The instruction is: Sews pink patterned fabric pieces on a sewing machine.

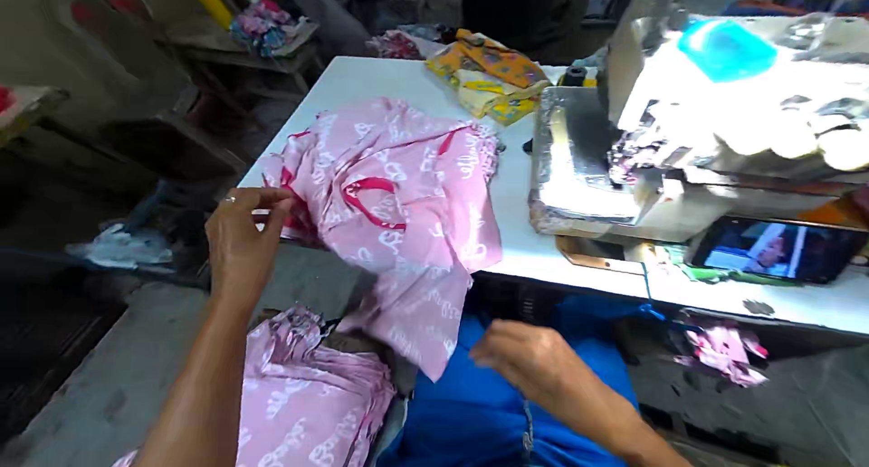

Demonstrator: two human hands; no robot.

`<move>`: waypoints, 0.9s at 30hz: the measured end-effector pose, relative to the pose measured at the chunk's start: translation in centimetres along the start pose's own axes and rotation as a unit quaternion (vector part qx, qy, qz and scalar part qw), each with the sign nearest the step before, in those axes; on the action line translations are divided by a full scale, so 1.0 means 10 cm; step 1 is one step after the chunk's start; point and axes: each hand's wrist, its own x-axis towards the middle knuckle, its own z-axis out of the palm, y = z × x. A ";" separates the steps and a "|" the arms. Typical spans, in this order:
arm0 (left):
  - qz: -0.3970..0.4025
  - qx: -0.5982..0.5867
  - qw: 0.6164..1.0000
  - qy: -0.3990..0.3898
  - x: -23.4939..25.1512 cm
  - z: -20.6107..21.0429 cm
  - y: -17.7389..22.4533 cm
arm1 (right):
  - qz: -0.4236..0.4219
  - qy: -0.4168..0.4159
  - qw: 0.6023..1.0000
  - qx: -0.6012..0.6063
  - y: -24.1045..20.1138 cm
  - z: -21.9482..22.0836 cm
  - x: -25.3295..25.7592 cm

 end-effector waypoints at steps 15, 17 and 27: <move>0.126 -0.010 0.992 0.009 -0.21 0.41 0.08 | 0.014 0.102 0.988 -0.111 0.40 -0.14 1.65; 0.120 -0.003 0.993 0.010 -0.22 0.47 -0.05 | 0.037 0.121 0.989 -0.079 0.30 -0.19 1.58; 0.011 -0.435 0.874 -0.215 -0.63 -0.04 1.02 | -0.038 0.362 0.891 -0.272 -0.72 -1.31 0.75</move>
